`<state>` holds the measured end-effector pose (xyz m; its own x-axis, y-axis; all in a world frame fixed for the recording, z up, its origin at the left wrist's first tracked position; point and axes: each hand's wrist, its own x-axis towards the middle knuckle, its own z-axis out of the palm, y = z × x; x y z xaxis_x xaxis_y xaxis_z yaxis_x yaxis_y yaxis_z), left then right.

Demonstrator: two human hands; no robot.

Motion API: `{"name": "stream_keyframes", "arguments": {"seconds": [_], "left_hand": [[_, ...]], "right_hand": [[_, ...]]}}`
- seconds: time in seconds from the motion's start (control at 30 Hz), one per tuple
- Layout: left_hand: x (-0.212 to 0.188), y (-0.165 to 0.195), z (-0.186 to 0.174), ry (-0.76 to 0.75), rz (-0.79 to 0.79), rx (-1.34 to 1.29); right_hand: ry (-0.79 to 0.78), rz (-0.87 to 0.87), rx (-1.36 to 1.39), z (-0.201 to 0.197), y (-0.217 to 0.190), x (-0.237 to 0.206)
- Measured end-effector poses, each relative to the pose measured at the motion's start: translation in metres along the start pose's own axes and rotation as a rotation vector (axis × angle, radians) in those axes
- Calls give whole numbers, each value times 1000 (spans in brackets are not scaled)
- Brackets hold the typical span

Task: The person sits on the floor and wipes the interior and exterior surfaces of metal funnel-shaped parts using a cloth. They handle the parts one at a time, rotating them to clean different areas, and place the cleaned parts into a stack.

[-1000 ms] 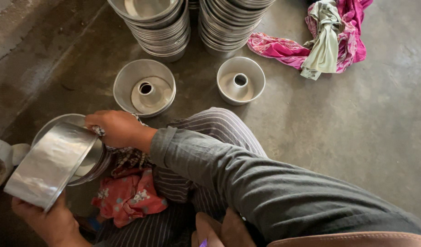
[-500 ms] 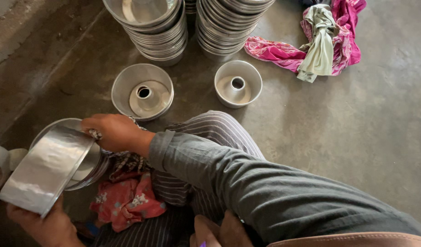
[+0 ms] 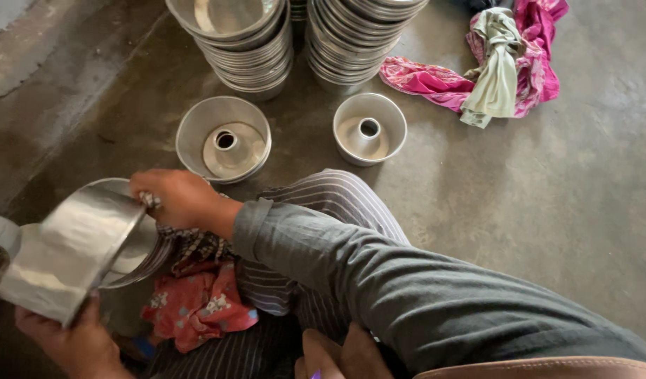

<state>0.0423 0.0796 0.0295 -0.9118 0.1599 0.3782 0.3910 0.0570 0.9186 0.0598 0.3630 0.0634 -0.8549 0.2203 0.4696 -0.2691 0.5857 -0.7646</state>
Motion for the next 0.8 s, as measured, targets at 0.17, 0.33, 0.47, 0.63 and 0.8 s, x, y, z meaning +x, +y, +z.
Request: {"name": "stream_keyframes", "arguments": {"seconds": [0.17, 0.33, 0.47, 0.63, 0.8], "left_hand": [[5, 13, -15, -130, -87, -385], [12, 11, -30, -18, -95, -527], [12, -4, -51, -7, -273, -782], [7, -24, -76, 1, -399, -944], [15, -40, -90, 137, -323, -906]], "right_hand": [[108, 134, 213, 4, 14, 18], [-224, 414, 454, 9, 31, 25], [-386, 437, 405, 38, 25, 12], [-510, 567, 482, 70, -8, 9], [-283, 508, 307, 38, -78, 38]]}}
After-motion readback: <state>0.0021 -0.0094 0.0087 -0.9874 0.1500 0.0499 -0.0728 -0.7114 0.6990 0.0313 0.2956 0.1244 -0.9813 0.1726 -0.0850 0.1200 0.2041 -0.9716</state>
